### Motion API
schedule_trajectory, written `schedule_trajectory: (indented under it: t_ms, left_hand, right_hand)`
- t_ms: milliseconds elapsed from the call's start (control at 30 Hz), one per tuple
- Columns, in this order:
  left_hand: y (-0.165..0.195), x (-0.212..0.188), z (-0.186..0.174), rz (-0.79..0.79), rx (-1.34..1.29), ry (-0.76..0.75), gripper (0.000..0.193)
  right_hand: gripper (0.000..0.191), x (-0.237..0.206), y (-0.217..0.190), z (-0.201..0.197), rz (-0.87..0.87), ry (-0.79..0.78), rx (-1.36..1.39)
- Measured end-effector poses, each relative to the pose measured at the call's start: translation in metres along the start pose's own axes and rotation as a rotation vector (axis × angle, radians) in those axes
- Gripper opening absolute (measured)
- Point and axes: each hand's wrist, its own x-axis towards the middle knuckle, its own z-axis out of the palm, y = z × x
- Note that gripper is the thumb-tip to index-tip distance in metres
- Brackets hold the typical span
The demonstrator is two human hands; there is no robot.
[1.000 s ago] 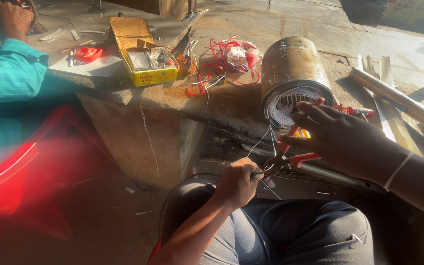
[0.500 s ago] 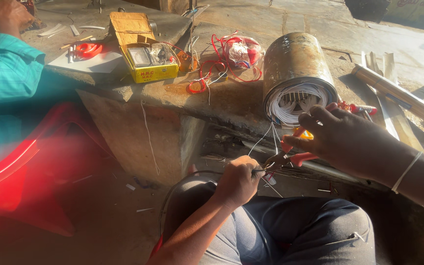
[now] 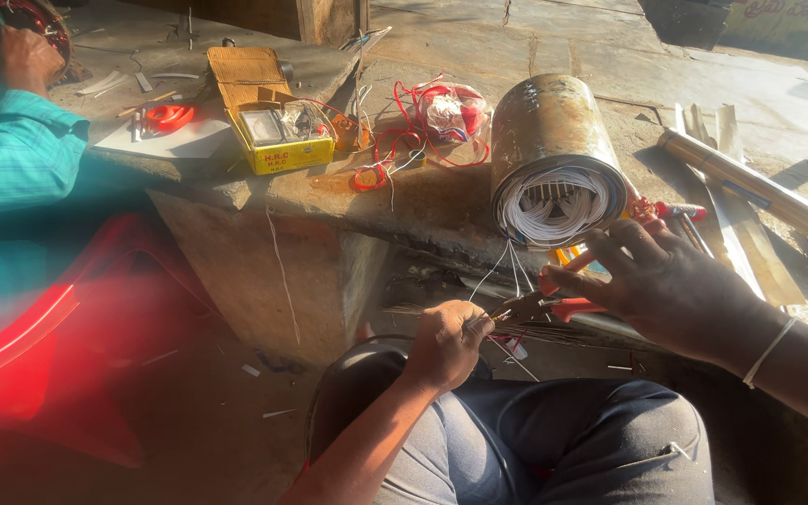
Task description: The person strips insulation from several colored wires using pliers, twists the exposed strands, and then wraps the connections with blue electrical tape. A second person works on a motor stator in the background.
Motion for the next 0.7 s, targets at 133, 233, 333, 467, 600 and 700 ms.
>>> schedule_trajectory:
  t_ms: [133, 233, 333, 467, 600, 700]
  left_hand:
    - [0.001, 0.001, -0.002, 0.022, -0.029, 0.011, 0.014]
    - [0.001, 0.001, -0.003, -0.023, -0.047, -0.021, 0.014]
    - [0.001, 0.002, -0.002, -0.035, -0.04, -0.012, 0.013]
    - [-0.001, 0.0, 0.0, 0.095, 0.026, 0.055, 0.011]
    - [-0.002, 0.0, 0.002, 0.123, 0.031, 0.03, 0.011]
    - [-0.001, 0.0, 0.003, 0.05, 0.027, -0.009, 0.009]
  right_hand:
    - [0.065, -0.009, -0.004, 0.003, 0.023, 0.061, 0.078]
    - [0.078, -0.016, -0.008, 0.01, 0.091, -0.172, 0.119]
    - [0.07, -0.027, -0.017, 0.024, 0.218, -0.346, 0.084]
    - [0.056, -0.051, -0.036, 0.048, 0.644, -0.803, 0.948]
    - [0.056, -0.073, -0.057, 0.06, 1.001, -1.063, 1.744]
    - [0.056, -0.075, -0.065, 0.061, 1.11, -1.12, 1.781]
